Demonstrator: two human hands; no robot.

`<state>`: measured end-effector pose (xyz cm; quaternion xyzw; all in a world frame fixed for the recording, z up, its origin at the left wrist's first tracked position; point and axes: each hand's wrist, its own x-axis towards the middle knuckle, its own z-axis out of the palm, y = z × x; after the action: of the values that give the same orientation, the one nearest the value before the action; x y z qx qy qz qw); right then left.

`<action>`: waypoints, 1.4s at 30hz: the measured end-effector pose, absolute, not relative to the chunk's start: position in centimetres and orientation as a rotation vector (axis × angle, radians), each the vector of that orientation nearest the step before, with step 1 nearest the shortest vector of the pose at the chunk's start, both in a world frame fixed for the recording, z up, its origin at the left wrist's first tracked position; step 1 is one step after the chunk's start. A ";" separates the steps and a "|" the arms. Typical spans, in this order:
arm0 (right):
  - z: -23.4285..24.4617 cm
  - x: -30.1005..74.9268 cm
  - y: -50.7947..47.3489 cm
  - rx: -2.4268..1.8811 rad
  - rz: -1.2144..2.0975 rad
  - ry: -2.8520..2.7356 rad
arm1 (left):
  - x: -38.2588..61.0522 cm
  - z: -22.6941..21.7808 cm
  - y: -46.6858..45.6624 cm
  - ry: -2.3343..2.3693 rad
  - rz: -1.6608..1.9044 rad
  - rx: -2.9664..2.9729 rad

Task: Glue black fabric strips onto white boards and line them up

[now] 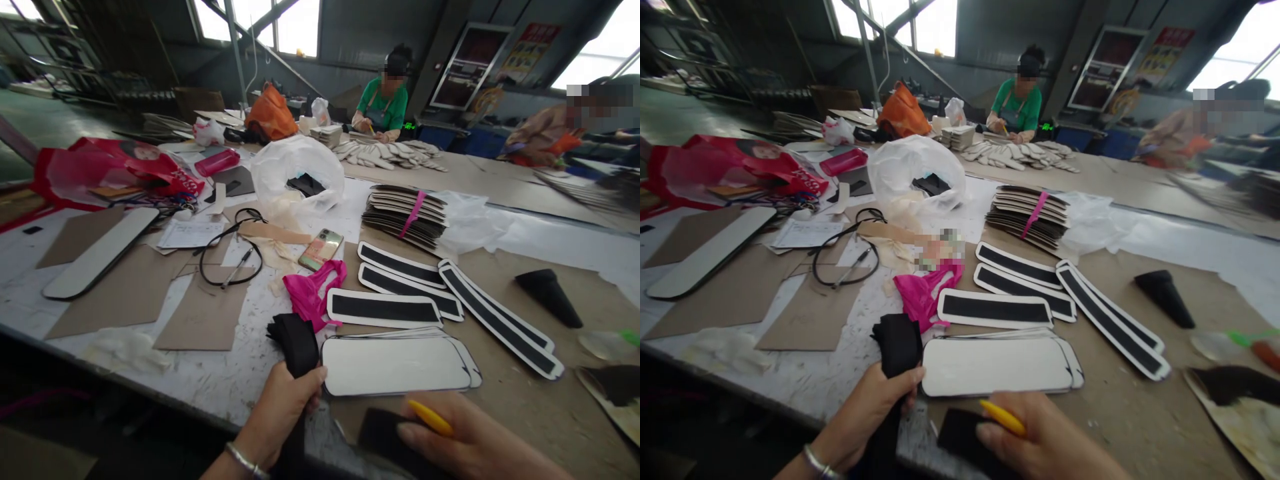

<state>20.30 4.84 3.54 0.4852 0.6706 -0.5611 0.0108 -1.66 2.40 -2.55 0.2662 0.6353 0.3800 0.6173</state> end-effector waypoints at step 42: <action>0.1 27.3 8.6 2.021 -0.300 2.119 | -0.8 -3.2 3.6 1.693 0.728 0.724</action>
<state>27.29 8.56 0.07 0.6832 0.7164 -0.1014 0.0987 -0.78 3.60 -3.21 0.3058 0.7148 0.3073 0.5487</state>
